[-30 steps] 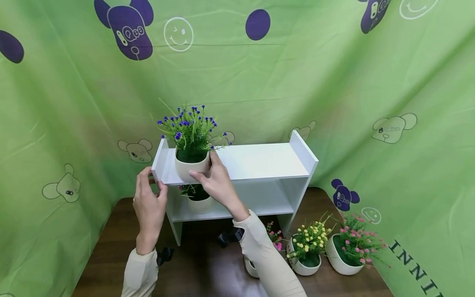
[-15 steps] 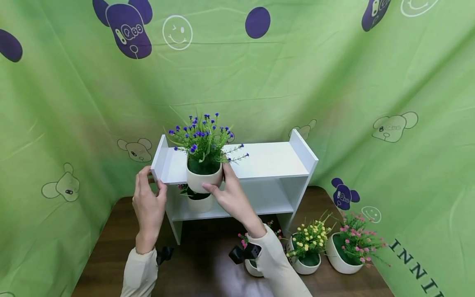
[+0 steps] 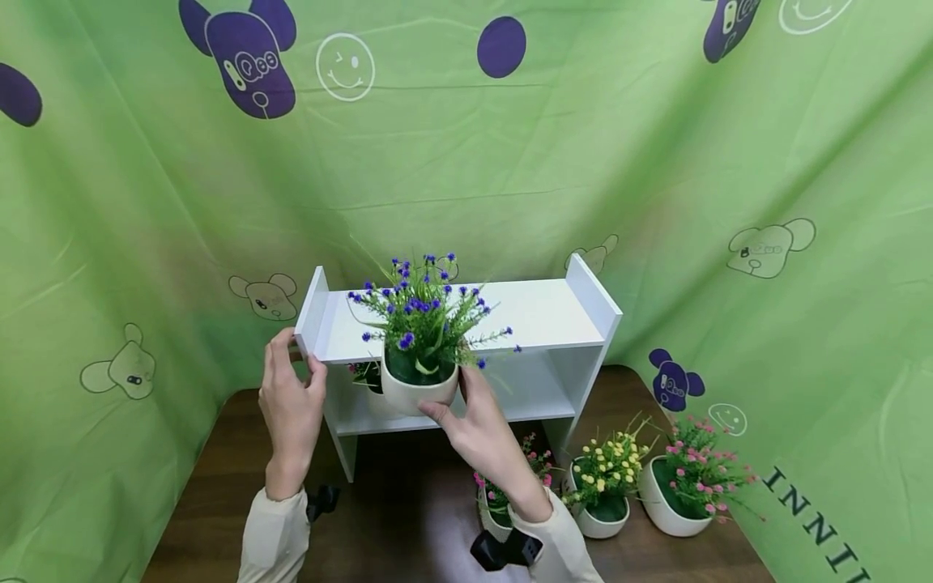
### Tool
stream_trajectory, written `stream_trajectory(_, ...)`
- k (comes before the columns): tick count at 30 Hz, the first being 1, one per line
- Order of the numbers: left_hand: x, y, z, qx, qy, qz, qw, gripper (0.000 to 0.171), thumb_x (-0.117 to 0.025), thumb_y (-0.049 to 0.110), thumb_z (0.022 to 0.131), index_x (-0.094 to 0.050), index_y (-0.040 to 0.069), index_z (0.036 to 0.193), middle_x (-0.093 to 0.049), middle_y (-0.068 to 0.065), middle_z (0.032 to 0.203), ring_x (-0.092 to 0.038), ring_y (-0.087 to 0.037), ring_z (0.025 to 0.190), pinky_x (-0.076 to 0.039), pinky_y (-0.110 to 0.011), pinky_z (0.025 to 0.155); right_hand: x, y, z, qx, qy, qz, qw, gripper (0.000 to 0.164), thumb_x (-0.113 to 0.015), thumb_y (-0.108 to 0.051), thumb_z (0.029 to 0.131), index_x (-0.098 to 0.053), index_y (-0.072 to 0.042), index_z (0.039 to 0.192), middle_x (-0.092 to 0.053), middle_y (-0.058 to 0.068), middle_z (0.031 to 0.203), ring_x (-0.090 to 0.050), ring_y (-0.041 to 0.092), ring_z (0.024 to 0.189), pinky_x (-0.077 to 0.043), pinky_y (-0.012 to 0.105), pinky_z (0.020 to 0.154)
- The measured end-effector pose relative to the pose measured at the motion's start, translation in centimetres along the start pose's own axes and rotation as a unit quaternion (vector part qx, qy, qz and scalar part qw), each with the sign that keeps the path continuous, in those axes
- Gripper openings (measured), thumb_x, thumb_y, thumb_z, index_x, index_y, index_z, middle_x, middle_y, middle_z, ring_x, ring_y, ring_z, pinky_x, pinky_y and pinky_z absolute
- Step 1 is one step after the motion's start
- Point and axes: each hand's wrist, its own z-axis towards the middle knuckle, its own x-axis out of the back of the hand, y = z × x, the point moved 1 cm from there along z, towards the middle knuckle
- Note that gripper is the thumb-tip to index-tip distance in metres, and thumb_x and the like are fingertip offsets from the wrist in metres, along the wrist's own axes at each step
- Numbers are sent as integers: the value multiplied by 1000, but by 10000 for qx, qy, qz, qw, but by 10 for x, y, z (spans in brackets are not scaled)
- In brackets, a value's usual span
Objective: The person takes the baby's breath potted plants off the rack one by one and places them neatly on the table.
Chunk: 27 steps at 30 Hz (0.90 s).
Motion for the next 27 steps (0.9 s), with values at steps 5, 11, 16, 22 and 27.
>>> stream_trajectory(5,0,0,0,-2,-13,-33,10000,45,-63,-13,94,-50,-2,135,-63,-27,119,-69,-43,87,-54,-45,57,4,0,-18,-281,79,-42,9996,63,-76,-5,97,-47,2,153,-57,17,147,-48,33,145,-33,52,122)
stream_trajectory(11,0,1,-1,27,-22,-34,10000,45,-63,-14,93,-50,-3,135,-63,-28,119,-69,-44,88,-56,-47,58,6,2,-32,-414,154,-140,9989,56,-76,-9,98,-53,2,148,-61,17,143,-54,35,139,-37,56,118)
stream_trajectory(16,0,1,-2,38,-58,-77,9999,46,-63,-14,93,-49,-3,136,-63,-28,120,-69,-45,89,-57,-51,59,3,11,-41,-566,244,-232,9978,57,-79,-9,95,-55,4,145,-65,18,137,-61,35,130,-48,50,110)
stream_trajectory(22,0,0,-1,30,-30,-107,9999,46,-62,-15,93,-49,-3,136,-62,-29,120,-69,-45,89,-59,-57,59,-2,29,-51,-690,147,-51,9975,55,-80,-7,93,-57,8,141,-68,18,131,-66,35,124,-52,42,106)
stream_trajectory(27,0,0,-1,7,-26,-125,9999,47,-62,-15,93,-49,-3,136,-62,-29,120,-69,-44,89,-59,-57,59,-7,47,-64,-604,5,-95,9981,54,-79,-10,95,-57,10,140,-69,20,132,-65,37,124,-51,42,107)
